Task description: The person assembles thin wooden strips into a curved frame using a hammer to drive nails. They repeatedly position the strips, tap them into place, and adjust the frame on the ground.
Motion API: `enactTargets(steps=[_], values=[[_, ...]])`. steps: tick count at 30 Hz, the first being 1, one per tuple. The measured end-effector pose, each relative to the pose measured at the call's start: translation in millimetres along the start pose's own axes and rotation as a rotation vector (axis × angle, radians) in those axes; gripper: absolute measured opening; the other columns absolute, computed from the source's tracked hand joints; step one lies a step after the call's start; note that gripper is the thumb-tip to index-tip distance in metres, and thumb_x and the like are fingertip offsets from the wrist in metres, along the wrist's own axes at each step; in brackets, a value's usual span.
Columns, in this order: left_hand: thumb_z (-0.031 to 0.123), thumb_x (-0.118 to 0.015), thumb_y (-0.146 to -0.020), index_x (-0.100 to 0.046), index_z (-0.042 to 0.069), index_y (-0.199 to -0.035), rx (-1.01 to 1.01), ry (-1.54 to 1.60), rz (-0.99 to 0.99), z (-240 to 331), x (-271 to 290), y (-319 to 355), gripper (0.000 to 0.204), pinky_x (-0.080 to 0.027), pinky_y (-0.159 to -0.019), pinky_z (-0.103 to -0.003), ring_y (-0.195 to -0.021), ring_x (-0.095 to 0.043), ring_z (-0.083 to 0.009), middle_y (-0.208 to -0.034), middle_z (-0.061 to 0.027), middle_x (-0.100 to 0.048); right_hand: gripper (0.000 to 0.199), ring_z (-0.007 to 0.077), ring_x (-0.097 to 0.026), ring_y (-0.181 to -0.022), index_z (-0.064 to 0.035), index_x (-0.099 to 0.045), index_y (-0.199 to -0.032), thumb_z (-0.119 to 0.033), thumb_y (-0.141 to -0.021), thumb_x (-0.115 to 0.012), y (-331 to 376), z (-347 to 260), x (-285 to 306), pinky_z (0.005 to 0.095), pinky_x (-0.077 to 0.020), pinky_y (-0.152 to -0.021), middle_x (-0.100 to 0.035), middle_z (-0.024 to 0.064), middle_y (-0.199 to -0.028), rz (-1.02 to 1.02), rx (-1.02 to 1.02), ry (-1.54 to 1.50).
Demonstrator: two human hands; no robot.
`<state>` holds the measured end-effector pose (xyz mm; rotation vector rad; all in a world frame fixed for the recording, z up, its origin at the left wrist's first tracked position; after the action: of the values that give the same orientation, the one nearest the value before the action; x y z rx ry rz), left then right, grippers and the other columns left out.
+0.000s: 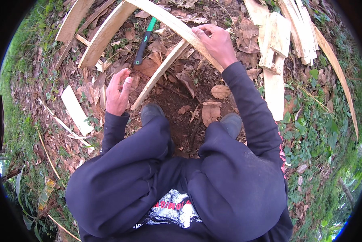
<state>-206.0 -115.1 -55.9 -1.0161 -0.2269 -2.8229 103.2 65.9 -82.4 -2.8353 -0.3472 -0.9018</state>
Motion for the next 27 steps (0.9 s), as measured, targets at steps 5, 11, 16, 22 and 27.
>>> enactTargets(steps=[5, 11, 16, 22, 27], values=[[0.027, -0.063, -0.099, -0.062, 0.002, -0.125, 0.023, 0.002, 0.092, -12.1, 13.0, -1.1, 0.037, -0.054, -0.082, -0.032, -0.105, -0.066, -0.0207, -0.115, -0.0111, -0.067, 0.022, 0.0099, -0.063, -0.077, -0.0076, -0.075, -0.110, -0.012, -0.096, -0.057, 6.8, -6.4, 26.6, 0.0245, -0.0500, -0.069, -0.073, 0.0069, -0.093, 0.137, 0.021, -0.057], [0.023, -0.066, -0.096, -0.066, 0.003, -0.120, 0.058, -0.029, 0.131, -38.7, 34.0, 0.6, 0.031, -0.055, -0.077, -0.031, -0.101, -0.067, -0.0205, -0.112, -0.0113, -0.068, 0.025, 0.0059, -0.062, -0.084, -0.0066, -0.074, -0.111, 0.000, -0.097, -0.055, 13.7, -27.3, 44.7, 0.0199, -0.0480, -0.075, -0.072, 0.0013, -0.092, 0.055, -0.027, -0.203], [0.021, -0.069, -0.093, -0.068, 0.003, -0.114, 0.093, -0.049, 0.154, -75.5, 41.7, 2.0, 0.027, -0.056, -0.077, -0.032, -0.097, -0.067, -0.0207, -0.105, -0.0115, -0.070, 0.018, 0.0077, -0.064, -0.088, -0.0022, -0.072, -0.106, -0.001, -0.098, -0.056, 14.5, -35.7, 31.9, 0.0225, -0.0502, -0.080, -0.072, 0.0028, -0.096, 0.058, 0.011, -0.305], [0.016, -0.066, -0.096, -0.068, 0.002, -0.116, 0.191, 0.054, 0.075, -70.1, 27.8, 0.1, 0.025, -0.052, -0.076, -0.026, -0.086, -0.066, -0.0099, -0.094, -0.0056, -0.071, 0.015, 0.0106, -0.065, -0.089, 0.0003, -0.065, -0.111, -0.003, -0.097, -0.059, 12.1, -37.6, 10.8, 0.0257, -0.0518, -0.084, -0.071, 0.0057, -0.098, 0.053, -0.021, -0.463], [0.016, -0.067, -0.094, -0.068, 0.000, -0.115, 0.160, 0.099, 0.013, -66.3, 15.1, -1.0, 0.027, -0.054, -0.076, -0.027, -0.084, -0.068, -0.0131, -0.096, -0.0092, -0.072, 0.020, 0.0113, -0.068, -0.089, -0.0014, -0.065, -0.114, -0.009, -0.095, -0.067, 8.9, -40.1, -3.5, 0.0265, -0.0540, -0.080, -0.072, 0.0082, -0.098, 0.083, -0.076, -0.475]])
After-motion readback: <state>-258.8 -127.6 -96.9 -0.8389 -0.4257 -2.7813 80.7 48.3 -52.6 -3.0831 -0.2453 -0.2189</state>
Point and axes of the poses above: each hand's wrist, its own y-axis away from the middle knuckle, its own x-axis out of the back of the hand, z = x × y, the point moved 1 cm from there along -y, towards the middle knuckle
